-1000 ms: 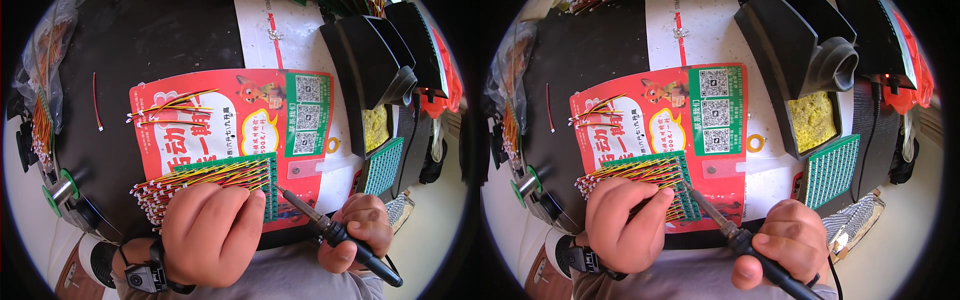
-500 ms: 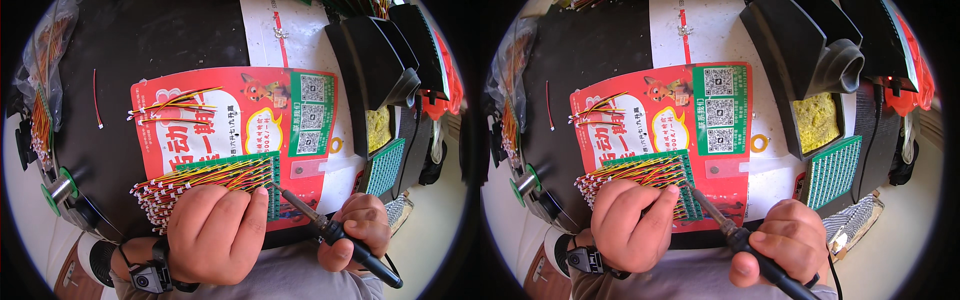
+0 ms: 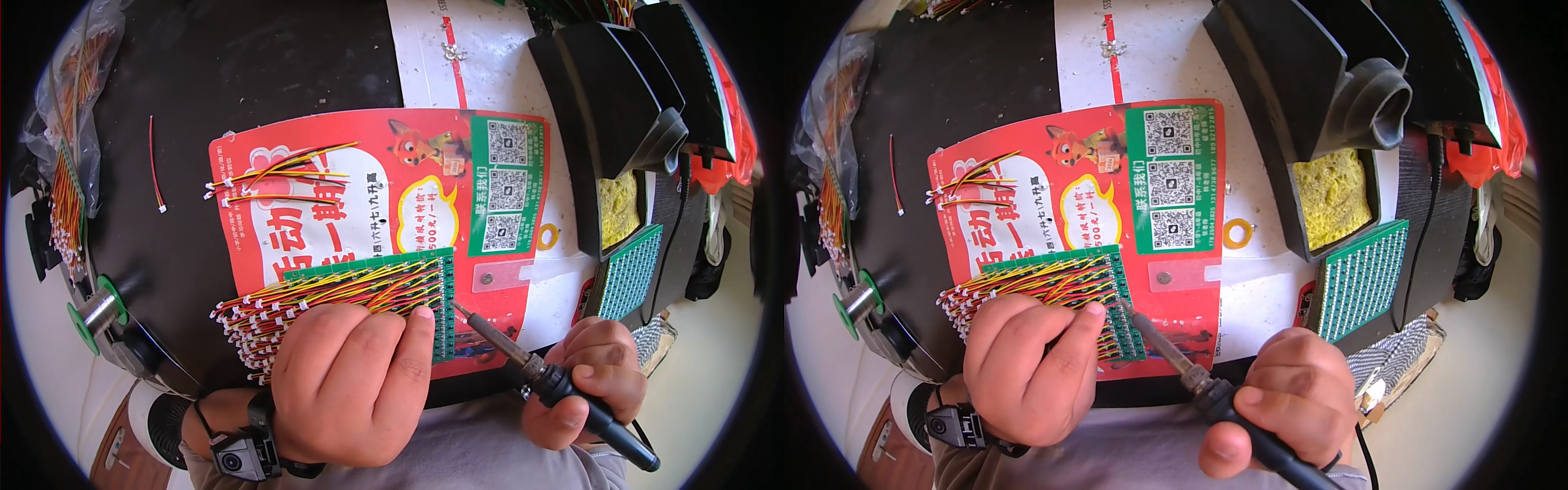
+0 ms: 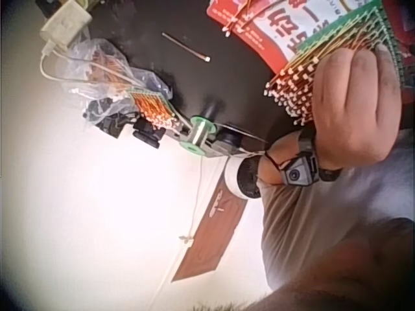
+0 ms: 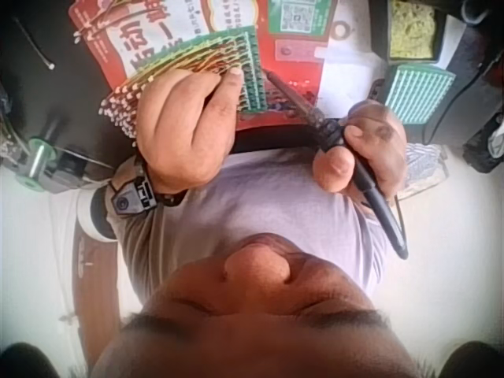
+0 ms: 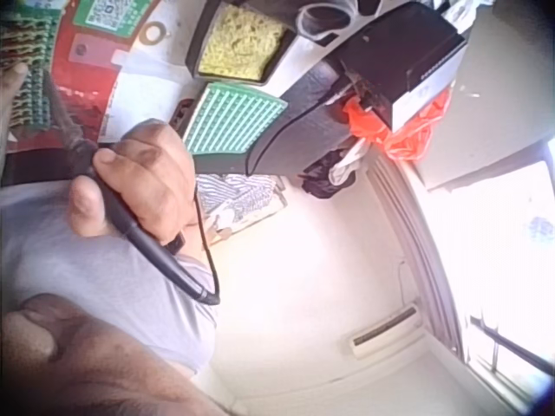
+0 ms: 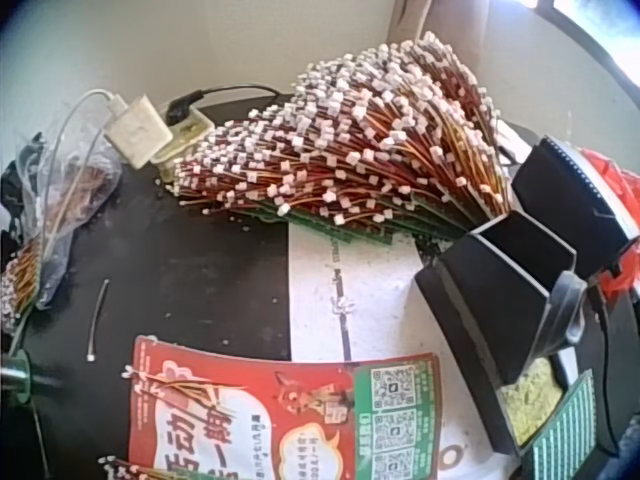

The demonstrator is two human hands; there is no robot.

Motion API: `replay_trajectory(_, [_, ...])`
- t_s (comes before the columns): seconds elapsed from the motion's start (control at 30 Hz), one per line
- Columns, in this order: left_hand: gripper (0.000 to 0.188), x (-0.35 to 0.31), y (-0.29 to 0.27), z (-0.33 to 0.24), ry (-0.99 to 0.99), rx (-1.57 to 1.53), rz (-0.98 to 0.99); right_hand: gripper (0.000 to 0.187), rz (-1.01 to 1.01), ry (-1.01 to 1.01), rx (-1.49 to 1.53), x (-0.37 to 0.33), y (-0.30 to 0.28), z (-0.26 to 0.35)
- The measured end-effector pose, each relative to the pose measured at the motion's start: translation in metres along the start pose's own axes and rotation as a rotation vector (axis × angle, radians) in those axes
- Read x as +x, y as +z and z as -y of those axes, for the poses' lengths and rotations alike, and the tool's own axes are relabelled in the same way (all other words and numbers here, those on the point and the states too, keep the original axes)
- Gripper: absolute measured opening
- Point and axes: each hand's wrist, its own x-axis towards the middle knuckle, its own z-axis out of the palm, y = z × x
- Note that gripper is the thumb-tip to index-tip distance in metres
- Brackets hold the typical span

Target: Soldering multiple colored wires onto a green printed circuit board at a workstation.

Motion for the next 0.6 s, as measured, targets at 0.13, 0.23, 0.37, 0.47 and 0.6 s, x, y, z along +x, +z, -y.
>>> replay_trajectory(0.13, [0.017, 0.0000, 0.0005, 0.0006, 0.005, 0.062, 0.001, 0.034, 0.060, -0.006, 0.009, 0.0027, -0.0014, -0.0001])
replay_trajectory(0.23, [0.030, 0.0006, 0.0006, 0.0005, -0.015, -0.013, -0.006, 0.033, 0.061, 0.008, -0.007, 0.0032, 0.0005, 0.0007])
replay_trajectory(0.37, [0.030, -0.0003, 0.0015, 0.0018, -0.011, -0.015, -0.020, 0.033, 0.086, 0.008, -0.018, 0.0033, -0.0011, 0.0009])
replay_trajectory(0.47, [0.031, 0.0006, 0.0000, 0.0019, -0.004, -0.007, -0.018, 0.033, 0.095, 0.005, -0.020, 0.0035, -0.0011, 0.0013])
replay_trajectory(0.6, [0.031, 0.0008, -0.0008, 0.0027, 0.000, -0.009, -0.003, 0.034, 0.102, 0.002, -0.024, 0.0036, -0.0008, 0.0003])
